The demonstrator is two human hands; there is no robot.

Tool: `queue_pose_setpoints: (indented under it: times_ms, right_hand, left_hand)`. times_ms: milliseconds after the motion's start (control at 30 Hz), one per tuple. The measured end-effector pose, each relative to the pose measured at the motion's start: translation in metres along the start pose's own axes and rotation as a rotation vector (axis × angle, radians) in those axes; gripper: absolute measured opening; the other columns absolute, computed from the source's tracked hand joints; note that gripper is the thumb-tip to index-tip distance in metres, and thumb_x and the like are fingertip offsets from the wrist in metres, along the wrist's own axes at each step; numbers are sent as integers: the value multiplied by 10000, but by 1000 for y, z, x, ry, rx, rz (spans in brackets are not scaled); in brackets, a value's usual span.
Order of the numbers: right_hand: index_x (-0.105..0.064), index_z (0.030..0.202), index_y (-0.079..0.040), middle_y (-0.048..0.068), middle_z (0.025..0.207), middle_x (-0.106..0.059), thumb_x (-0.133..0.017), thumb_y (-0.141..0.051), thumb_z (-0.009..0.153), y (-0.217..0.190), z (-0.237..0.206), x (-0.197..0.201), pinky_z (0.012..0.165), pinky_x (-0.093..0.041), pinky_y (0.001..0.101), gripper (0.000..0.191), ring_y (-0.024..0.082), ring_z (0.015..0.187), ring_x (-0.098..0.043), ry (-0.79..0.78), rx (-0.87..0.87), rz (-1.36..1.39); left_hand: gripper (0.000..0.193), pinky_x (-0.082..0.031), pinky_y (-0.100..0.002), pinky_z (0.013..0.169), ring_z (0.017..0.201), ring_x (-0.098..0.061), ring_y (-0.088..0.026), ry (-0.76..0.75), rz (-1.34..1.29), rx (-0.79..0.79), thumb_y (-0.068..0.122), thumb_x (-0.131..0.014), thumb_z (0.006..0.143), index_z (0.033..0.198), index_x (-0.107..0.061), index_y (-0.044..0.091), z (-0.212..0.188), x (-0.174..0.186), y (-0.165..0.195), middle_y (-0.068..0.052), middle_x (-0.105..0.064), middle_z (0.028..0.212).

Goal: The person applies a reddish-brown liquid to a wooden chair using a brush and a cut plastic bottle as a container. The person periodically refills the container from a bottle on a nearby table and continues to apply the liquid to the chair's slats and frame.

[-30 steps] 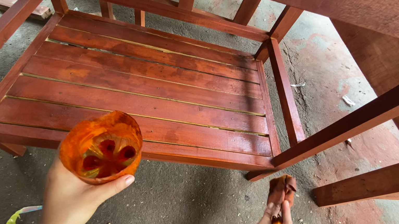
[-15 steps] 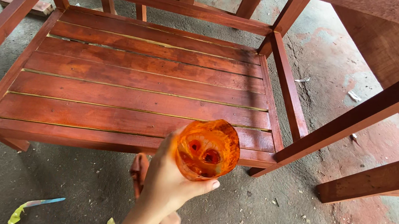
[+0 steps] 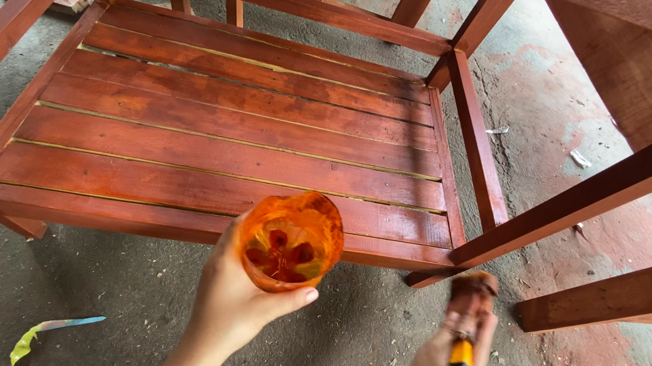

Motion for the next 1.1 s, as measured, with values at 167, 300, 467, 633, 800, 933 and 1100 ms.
queue_pose_setpoints:
  times_ms: [167, 300, 467, 633, 800, 933, 1100]
  right_hand:
    - [-616, 1419, -56, 153, 1195, -736, -686, 15, 960, -29, -53, -49, 777, -634, 271, 470, 149, 918, -719, -127, -237, 249]
    - [-611, 1407, -73, 123, 1144, -760, -704, 18, 909, -74, -97, -69, 764, -627, 242, 514, 118, 889, -729, -240, -344, 302]
    - [-587, 1434, -63, 109, 1070, -781, -714, 45, 845, -129, -155, -97, 707, -575, 218, 612, 94, 799, -683, -374, -539, 385]
    - [-692, 1230, 28, 99, 1089, -755, -701, 53, 870, -190, -220, -132, 827, -562, 265, 361, 121, 948, -690, -563, -526, 710]
    - [-753, 954, 17, 76, 849, -770, -751, -53, 889, -235, -280, -169, 730, -565, 298, 96, 106, 857, -722, -919, -472, 670]
    - [-733, 994, 25, 88, 879, -755, -782, -40, 858, -279, -278, -180, 745, -554, 299, 159, 108, 885, -700, -1081, -343, 871]
    - [-694, 1219, -62, 132, 990, -812, -759, 28, 763, -239, -240, -178, 710, -597, 292, 470, 175, 851, -770, -973, -887, 842]
  left_hand:
    - [855, -588, -338, 918, 1064, -744, -185, 50, -37, 8, 226, -959, 566, 1297, -561, 32, 4, 19, 3, -93, -732, 1185]
    - [789, -599, -326, 903, 1034, -761, -183, 52, -74, 47, 198, -961, 568, 1247, -599, 24, 7, 29, 1, -97, -767, 1144]
    - [802, -590, -322, 884, 1030, -745, -175, 119, -41, 29, 193, -964, 556, 1237, -581, 16, 10, 49, 2, -90, -753, 1136]
    - [805, -596, -331, 863, 990, -758, -187, 151, 18, 97, 224, -977, 513, 1202, -614, 22, 12, 72, -7, -92, -760, 1105]
    - [842, -577, -340, 871, 1018, -738, -199, 218, 102, 44, 239, -988, 503, 1220, -604, 20, 16, 105, -5, -97, -740, 1133]
    - [802, -604, -332, 884, 999, -775, -186, 231, 94, 36, 252, -976, 508, 1196, -624, 41, 22, 137, -5, -84, -780, 1090]
    - [802, -583, -348, 889, 1037, -742, -204, 296, 130, -12, 228, -980, 531, 1221, -617, 37, 20, 170, -5, -100, -734, 1141]
Point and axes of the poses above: each hand's wrist, its own z-axis towards the middle knuckle, its own x-axis out of the back of the hand, y = z × x, the point moved 9 cm from there along z, towards the middle knuckle
